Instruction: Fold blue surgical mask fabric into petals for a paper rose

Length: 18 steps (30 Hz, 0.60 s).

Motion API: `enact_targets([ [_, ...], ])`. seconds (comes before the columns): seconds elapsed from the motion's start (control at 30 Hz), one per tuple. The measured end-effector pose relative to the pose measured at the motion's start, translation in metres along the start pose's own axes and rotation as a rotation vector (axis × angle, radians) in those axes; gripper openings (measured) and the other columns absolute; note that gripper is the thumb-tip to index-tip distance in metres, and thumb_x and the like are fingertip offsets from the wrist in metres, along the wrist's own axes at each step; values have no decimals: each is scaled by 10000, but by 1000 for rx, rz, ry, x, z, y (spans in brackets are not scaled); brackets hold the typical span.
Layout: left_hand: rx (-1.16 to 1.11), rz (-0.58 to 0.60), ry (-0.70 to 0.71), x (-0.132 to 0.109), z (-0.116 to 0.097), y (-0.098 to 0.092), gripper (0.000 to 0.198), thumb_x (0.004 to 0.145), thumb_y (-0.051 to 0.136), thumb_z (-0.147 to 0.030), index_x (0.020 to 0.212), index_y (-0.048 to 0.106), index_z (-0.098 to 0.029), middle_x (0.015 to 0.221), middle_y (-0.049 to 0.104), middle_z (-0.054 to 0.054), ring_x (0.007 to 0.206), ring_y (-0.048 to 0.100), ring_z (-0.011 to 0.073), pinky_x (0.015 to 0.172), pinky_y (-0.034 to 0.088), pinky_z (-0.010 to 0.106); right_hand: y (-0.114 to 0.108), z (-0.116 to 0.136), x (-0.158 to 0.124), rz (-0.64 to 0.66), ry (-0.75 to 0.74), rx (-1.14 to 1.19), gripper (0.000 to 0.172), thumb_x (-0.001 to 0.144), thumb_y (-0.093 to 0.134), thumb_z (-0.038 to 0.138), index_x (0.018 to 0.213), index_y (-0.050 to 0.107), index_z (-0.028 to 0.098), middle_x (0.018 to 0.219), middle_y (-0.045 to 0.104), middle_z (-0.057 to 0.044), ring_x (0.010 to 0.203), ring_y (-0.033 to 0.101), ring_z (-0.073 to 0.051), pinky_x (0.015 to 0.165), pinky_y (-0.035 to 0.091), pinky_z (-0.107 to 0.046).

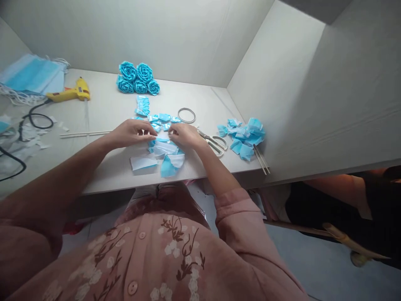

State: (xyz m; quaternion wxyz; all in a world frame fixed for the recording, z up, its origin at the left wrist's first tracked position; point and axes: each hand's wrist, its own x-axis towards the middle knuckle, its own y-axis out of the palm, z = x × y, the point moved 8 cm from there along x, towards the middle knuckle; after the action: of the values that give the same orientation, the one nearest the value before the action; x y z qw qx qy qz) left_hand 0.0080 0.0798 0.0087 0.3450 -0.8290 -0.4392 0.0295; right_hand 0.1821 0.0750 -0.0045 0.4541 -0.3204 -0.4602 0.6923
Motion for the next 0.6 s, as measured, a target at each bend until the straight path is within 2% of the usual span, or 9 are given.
enact_targets([
  [0.07, 55, 87, 18, 0, 0, 2, 283, 745, 806, -470, 896, 858, -236, 870, 791, 48, 717, 629, 164, 683, 475, 271, -3, 6, 8, -44, -23, 43, 322, 973, 584, 238, 1227, 777, 191, 1091, 808, -70, 932, 675, -195, 807, 430, -283],
  [0.13, 108, 135, 30, 0, 3, 1, 300, 733, 818, -451, 954, 869, -255, 914, 800, 40, 717, 631, 159, 702, 472, 270, -12, 9, 6, -111, -41, 76, 345, 987, 545, 206, 1247, 771, 173, 1111, 810, -81, 952, 685, -198, 858, 449, -296],
  [0.2, 169, 152, 34, 0, 8, 2, 279, 762, 783, -416, 973, 876, -260, 923, 809, 35, 715, 640, 157, 707, 460, 269, -22, 9, -6, -147, -68, 117, 333, 990, 536, 215, 1215, 776, 162, 1069, 806, -79, 921, 690, -198, 861, 460, -310],
  [0.27, 234, 131, 19, 0, 15, 3, 248, 800, 722, -373, 953, 877, -254, 923, 823, 36, 748, 670, 172, 719, 453, 274, -24, 9, -23, -101, -98, 175, 303, 974, 566, 251, 1172, 782, 172, 968, 792, -58, 857, 686, -191, 814, 470, -309],
  [0.33, 295, 88, -11, 0, 22, 3, 243, 817, 662, -325, 912, 873, -249, 927, 837, 39, 806, 704, 199, 730, 450, 286, -21, 12, -39, -48, -124, 221, 284, 960, 603, 288, 1166, 777, 196, 942, 784, -46, 851, 692, -194, 804, 487, -315],
  [0.4, 347, 62, -51, 0, 27, 4, 261, 820, 625, -306, 894, 868, -249, 927, 844, 41, 837, 720, 221, 726, 444, 297, -15, 18, -47, -29, -133, 242, 312, 970, 622, 330, 1224, 756, 208, 1011, 790, -60, 893, 704, -206, 818, 506, -328],
  [0.53, 391, 46, -110, -2, 29, 3, 282, 830, 617, -359, 897, 864, -243, 902, 839, 49, 806, 711, 230, 698, 418, 305, 1, 36, -39, -29, -167, 154, 408, 992, 656, 371, 1358, 706, 200, 1146, 781, -101, 1026, 701, -245, 877, 513, -355],
  [0.6, 387, 59, -128, -3, 28, 2, 290, 833, 608, -372, 892, 858, -238, 875, 831, 41, 784, 699, 220, 683, 403, 297, 7, 43, -31, -18, -209, 97, 421, 977, 674, 308, 1388, 697, 221, 1139, 781, -89, 1058, 689, -252, 896, 502, -355],
])
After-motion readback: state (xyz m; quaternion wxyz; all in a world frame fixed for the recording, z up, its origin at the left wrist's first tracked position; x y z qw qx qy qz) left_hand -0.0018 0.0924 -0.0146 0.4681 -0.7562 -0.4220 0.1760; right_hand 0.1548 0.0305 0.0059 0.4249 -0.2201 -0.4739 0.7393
